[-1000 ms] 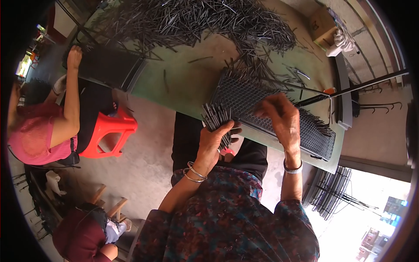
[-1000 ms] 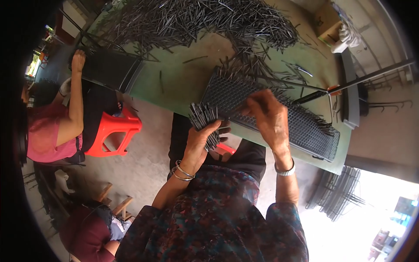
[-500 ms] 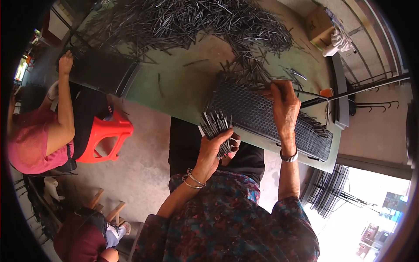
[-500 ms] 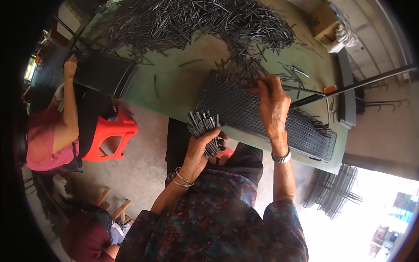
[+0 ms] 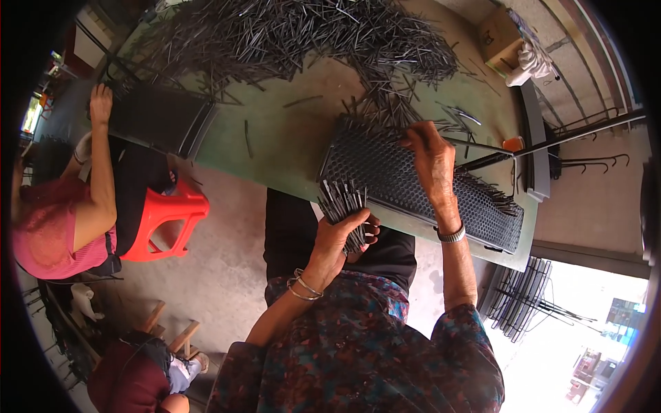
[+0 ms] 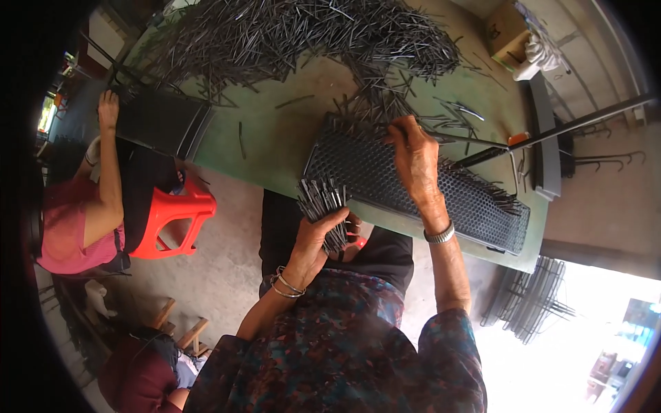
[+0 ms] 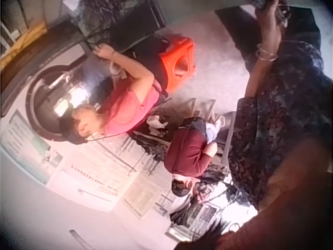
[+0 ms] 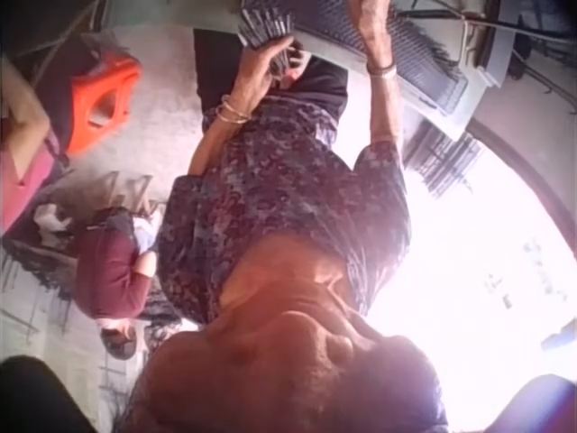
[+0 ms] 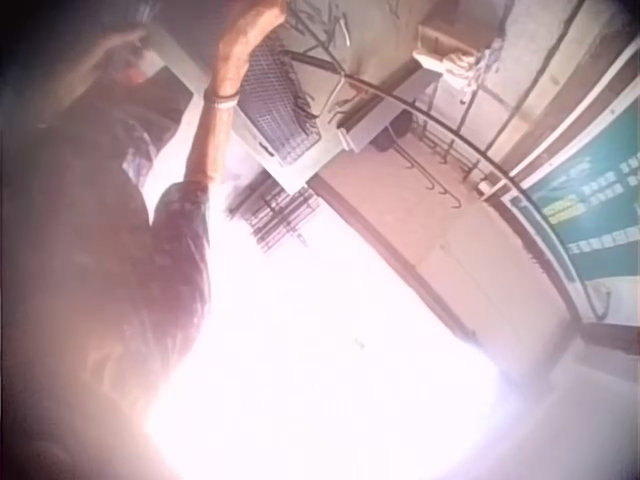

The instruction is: Inserting small black pins into a perforated plate to assemble a brush or grid-like product.

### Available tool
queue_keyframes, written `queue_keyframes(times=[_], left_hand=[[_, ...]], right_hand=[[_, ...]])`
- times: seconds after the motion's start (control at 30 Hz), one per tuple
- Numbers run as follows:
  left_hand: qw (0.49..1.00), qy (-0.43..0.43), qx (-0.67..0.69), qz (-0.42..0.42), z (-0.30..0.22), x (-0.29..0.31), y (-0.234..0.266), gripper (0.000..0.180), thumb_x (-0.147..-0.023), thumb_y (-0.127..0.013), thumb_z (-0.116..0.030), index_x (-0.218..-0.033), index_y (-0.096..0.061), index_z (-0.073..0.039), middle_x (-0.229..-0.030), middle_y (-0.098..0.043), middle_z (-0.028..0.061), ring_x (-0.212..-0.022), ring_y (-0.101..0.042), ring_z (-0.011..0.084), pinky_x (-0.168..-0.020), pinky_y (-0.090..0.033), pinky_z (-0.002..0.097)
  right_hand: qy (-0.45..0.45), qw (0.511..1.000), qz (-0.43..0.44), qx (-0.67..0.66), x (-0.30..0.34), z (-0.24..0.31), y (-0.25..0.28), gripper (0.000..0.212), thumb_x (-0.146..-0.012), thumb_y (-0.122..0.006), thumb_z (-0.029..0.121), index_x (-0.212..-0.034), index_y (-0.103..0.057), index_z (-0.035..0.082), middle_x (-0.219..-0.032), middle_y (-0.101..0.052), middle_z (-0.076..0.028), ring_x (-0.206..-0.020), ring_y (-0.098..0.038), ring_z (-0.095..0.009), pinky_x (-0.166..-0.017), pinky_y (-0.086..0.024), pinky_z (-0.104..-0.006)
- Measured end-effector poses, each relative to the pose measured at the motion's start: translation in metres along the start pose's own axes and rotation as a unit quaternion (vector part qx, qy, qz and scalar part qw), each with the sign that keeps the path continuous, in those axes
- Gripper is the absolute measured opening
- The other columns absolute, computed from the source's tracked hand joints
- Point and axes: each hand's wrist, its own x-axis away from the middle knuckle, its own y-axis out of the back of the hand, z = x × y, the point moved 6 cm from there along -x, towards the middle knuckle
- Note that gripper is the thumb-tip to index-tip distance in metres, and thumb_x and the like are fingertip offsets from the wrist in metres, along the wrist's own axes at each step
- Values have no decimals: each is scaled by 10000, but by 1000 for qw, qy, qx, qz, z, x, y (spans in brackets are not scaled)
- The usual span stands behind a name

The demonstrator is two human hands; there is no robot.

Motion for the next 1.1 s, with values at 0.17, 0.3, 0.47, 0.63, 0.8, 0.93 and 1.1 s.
queue_keyframes(times=[0.17, 0.3, 0.47, 0.63, 0.8, 0.93, 1.1], left_hand=[[1000, 3, 16, -1, 1, 1, -2, 162, -875, -666, -157, -881, -657, 5, -776, -685, 102, -614, -653, 169, -478, -480, 257], [1000, -8, -7, 12, -3, 4, -4, 160, -870, -672, -156, -873, -655, 3, -780, -685, 101, -621, -648, 164, -479, -483, 260], [1000, 0, 5, -6, -4, 3, -5, 151, -850, -694, -141, -861, -650, 3, -773, -681, 103, -581, -623, 158, -467, -474, 263], [1000, -12, 22, -13, -12, 3, -8, 151, -847, -697, -131, -872, -646, 9, -772, -679, 107, -561, -613, 161, -460, -469, 269], [999, -36, 8, 2, -21, 2, -3, 141, -865, -669, -113, -948, -650, 1, -829, -688, 106, -680, -660, 173, -548, -521, 274], [999, -45, -19, 12, -19, 6, -2, 162, -884, -640, -104, -1013, -645, -7, -879, -689, 105, -738, -673, 190, -596, -538, 283], [1000, -25, -11, 12, -19, 8, -5, 174, -877, -652, -102, -1020, -653, -3, -890, -692, 98, -759, -682, 186, -644, -547, 295]], right_hand=[[22, 999, 27, -6, -5, 3, 2, 83, -916, -558, 39, -972, -602, -4, -762, -678, -90, -724, -679, -142, -659, -526, -263], [63, 996, 33, 45, -6, 0, -3, 88, -878, -616, 56, -957, -639, 26, -799, -656, -100, -706, -658, -178, -646, -514, -307], [188, 967, -29, 169, 3, 14, -12, 166, -824, -686, 87, -988, -679, 66, -895, -608, -102, -749, -619, -242, -651, -495, -340], [114, 989, -59, 69, 13, 20, -1, 227, -842, -694, 104, -1066, -692, 65, -866, -609, -78, -721, -588, -186, -636, -469, -297], [-38, 964, 212, -159, 50, 42, -24, 204, -900, -648, 98, -1074, -649, -7, -844, -640, -30, -700, -552, -69, -611, -465, -255], [-123, 922, 268, -253, 67, 33, -45, 161, -907, -632, 89, -1018, -595, -21, -844, -638, -54, -711, -569, -82, -603, -473, -240], [-149, 917, 258, -265, 65, 33, -39, 143, -888, -637, 87, -985, -619, -17, -791, -650, -48, -663, -581, -88, -593, -471, -231]])
